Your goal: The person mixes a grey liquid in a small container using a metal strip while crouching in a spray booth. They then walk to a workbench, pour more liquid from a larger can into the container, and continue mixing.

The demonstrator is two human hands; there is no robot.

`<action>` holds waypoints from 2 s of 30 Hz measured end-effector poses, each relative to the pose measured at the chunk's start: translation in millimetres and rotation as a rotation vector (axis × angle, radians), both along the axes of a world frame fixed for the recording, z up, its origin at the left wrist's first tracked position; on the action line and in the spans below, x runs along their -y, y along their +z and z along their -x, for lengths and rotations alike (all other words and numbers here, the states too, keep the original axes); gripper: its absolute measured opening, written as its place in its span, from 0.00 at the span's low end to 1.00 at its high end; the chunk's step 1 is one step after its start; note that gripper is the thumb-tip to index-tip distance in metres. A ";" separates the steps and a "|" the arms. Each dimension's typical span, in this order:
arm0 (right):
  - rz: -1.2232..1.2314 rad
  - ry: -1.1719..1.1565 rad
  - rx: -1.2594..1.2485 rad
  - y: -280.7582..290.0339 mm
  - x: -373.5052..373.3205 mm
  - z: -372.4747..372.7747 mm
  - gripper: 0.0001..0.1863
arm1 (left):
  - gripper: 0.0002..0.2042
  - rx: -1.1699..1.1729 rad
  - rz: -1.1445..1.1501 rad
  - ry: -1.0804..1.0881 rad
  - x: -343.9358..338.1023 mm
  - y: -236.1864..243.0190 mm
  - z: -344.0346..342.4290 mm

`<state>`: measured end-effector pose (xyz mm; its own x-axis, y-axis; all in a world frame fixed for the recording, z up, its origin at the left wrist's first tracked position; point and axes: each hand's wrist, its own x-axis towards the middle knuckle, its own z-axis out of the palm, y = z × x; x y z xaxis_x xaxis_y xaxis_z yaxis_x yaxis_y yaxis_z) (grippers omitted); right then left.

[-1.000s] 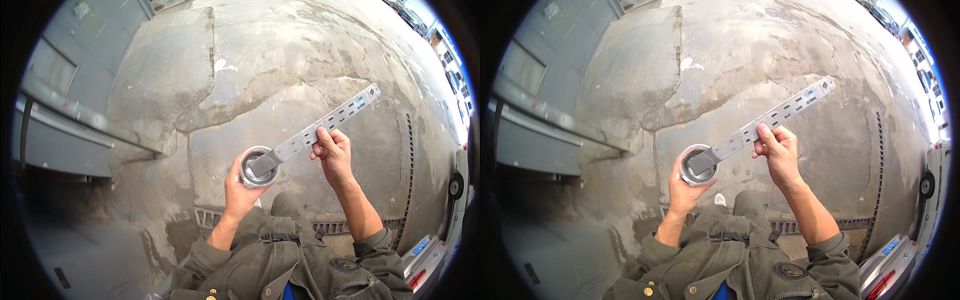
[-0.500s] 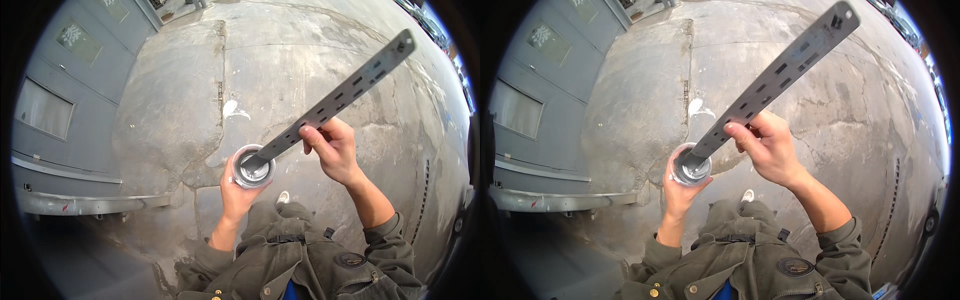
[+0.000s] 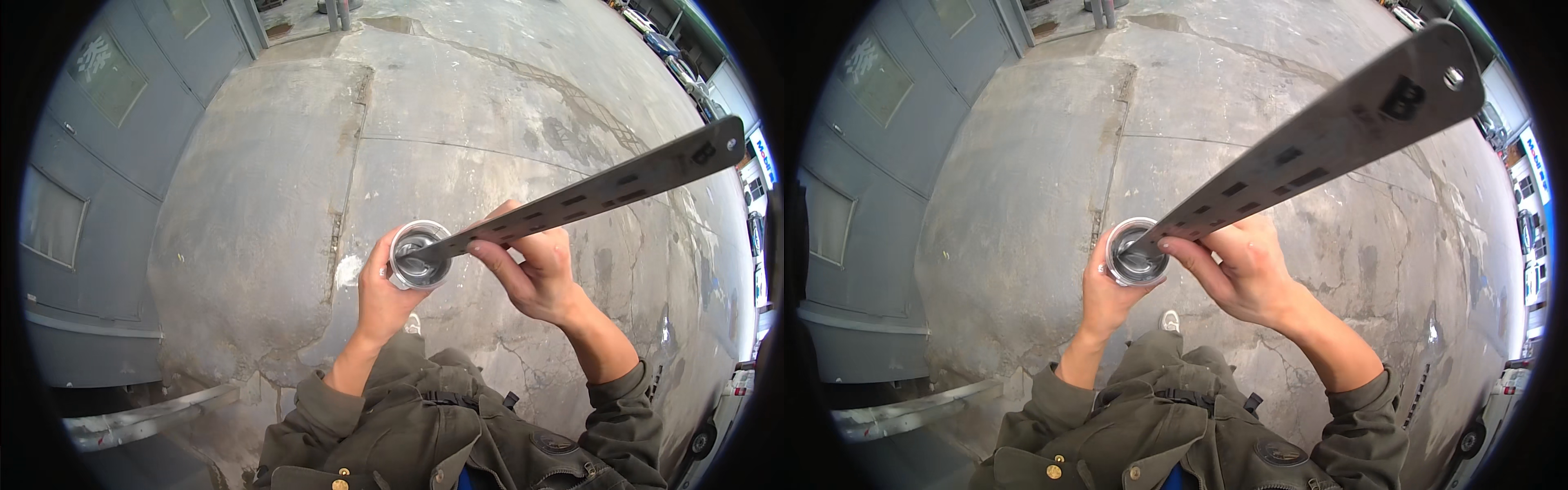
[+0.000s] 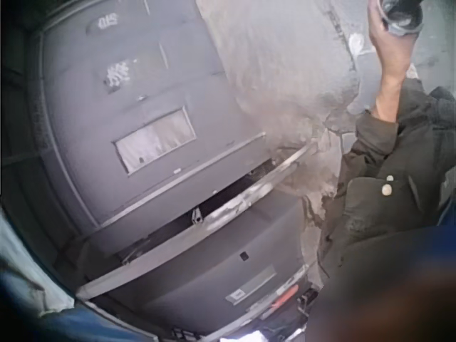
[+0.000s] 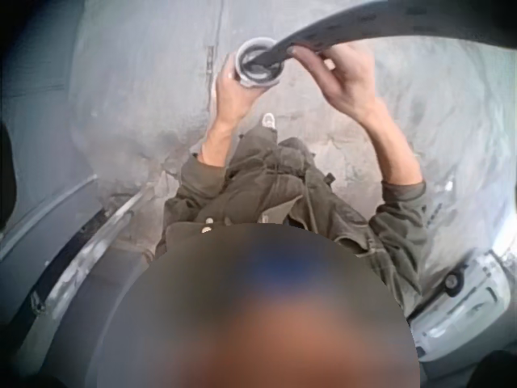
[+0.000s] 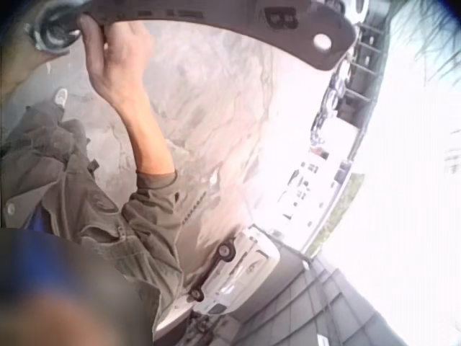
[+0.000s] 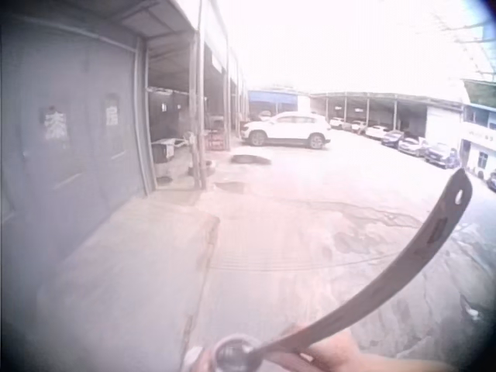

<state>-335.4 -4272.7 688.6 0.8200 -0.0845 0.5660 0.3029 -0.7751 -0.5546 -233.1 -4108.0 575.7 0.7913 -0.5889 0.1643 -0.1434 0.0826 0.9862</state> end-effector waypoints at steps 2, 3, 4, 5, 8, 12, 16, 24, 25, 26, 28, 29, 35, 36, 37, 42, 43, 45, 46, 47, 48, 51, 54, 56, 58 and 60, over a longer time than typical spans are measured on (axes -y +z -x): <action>0.000 -0.049 0.090 11.5 50.3 -44.4 0.06 | 0.35 0.022 0.042 -0.020 46.0 14.2 -44.2; 0.005 -0.058 0.077 16.5 75.5 -63.4 0.06 | 0.35 0.053 0.012 -0.026 67.6 19.1 -68.8; 0.019 -0.061 0.070 19.0 102.0 -83.9 0.06 | 0.35 0.081 -0.002 -0.033 91.0 21.2 -92.3; 0.034 -0.051 0.074 19.0 127.8 -103.7 0.06 | 0.36 0.101 -0.016 -0.041 116.0 20.4 -114.9; 0.028 -0.026 0.055 8.3 205.7 -170.8 0.06 | 0.36 0.051 0.000 -0.059 190.5 9.0 -181.0; -0.052 0.069 0.068 -5.1 312.1 -274.0 0.06 | 0.35 -0.016 0.030 -0.060 296.3 0.4 -269.5; 0.053 0.083 0.032 3.1 421.5 -375.0 0.05 | 0.34 0.073 0.019 -0.010 402.4 6.3 -365.4; -0.128 0.005 -0.064 -1.5 579.5 -563.1 0.06 | 0.35 0.041 0.030 0.156 590.3 -3.8 -546.2; -0.102 0.002 -0.038 -5.2 603.7 -590.2 0.06 | 0.36 0.020 0.032 0.159 613.4 -8.1 -571.8; -0.085 0.007 0.008 -8.9 627.4 -617.6 0.06 | 0.36 0.060 -0.007 0.167 635.6 -12.1 -598.3; -0.044 -0.013 0.055 -16.8 665.0 -668.5 0.08 | 0.34 0.118 -0.017 0.189 667.7 -20.2 -647.2; -0.018 -0.009 0.074 -19.2 689.3 -694.2 0.08 | 0.33 0.132 -0.023 0.189 689.1 -22.4 -671.6; -0.137 -0.113 0.031 -18.6 807.0 -836.6 0.10 | 0.34 0.227 -0.048 0.155 823.2 -4.9 -828.9; -0.294 -0.201 -0.003 -22.7 820.5 -853.3 0.09 | 0.34 0.227 -0.060 0.141 845.2 -1.7 -851.4; -0.463 -0.281 -0.025 -28.5 836.5 -870.8 0.09 | 0.35 0.211 -0.077 0.117 869.4 0.5 -874.6; -0.983 -0.446 0.125 -52.0 966.1 -978.2 0.12 | 0.34 0.239 -0.072 0.091 979.6 1.2 -985.0; -1.059 -0.421 0.147 -55.5 998.5 -999.5 0.11 | 0.33 0.192 -0.062 0.076 1002.8 -1.5 -1009.2; -1.197 -0.369 0.154 -59.3 1065.0 -1045.6 0.11 | 0.35 0.127 0.001 0.027 1052.1 -4.5 -1056.8; -1.207 -0.311 0.154 -60.1 1098.7 -1071.2 0.10 | 0.35 0.074 0.069 0.010 1081.0 -4.9 -1081.5; -1.227 -0.259 0.148 -60.2 1132.1 -1096.0 0.10 | 0.35 0.022 0.123 -0.008 1108.1 -4.8 -1105.0; -1.229 -0.198 0.141 -59.3 1164.7 -1122.3 0.10 | 0.35 0.026 0.129 -0.038 1133.7 -2.7 -1128.5; -1.238 -0.087 0.124 -40.0 1253.7 -1202.4 0.11 | 0.37 0.005 0.149 -0.032 1214.1 19.8 -1194.1; -1.223 0.010 0.101 -14.7 1332.8 -1278.9 0.12 | 0.37 -0.034 0.124 -0.079 1285.5 42.2 -1262.1; -1.221 0.039 0.078 -0.4 1377.5 -1325.9 0.12 | 0.37 -0.073 0.154 -0.074 1327.6 50.8 -1303.3; -1.222 0.045 0.061 7.3 1422.7 -1375.4 0.12 | 0.37 -0.083 0.186 -0.058 1372.6 55.2 -1347.8; -1.217 0.062 0.039 5.3 1468.1 -1425.6 0.12 | 0.37 -0.088 0.200 -0.037 1417.7 53.5 -1394.3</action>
<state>1090.2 -5740.8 693.9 0.8259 -0.5379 0.1687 0.3534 0.2609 -0.8983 1161.2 -5525.7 629.2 0.7862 -0.5803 0.2124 -0.0510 0.2816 0.9582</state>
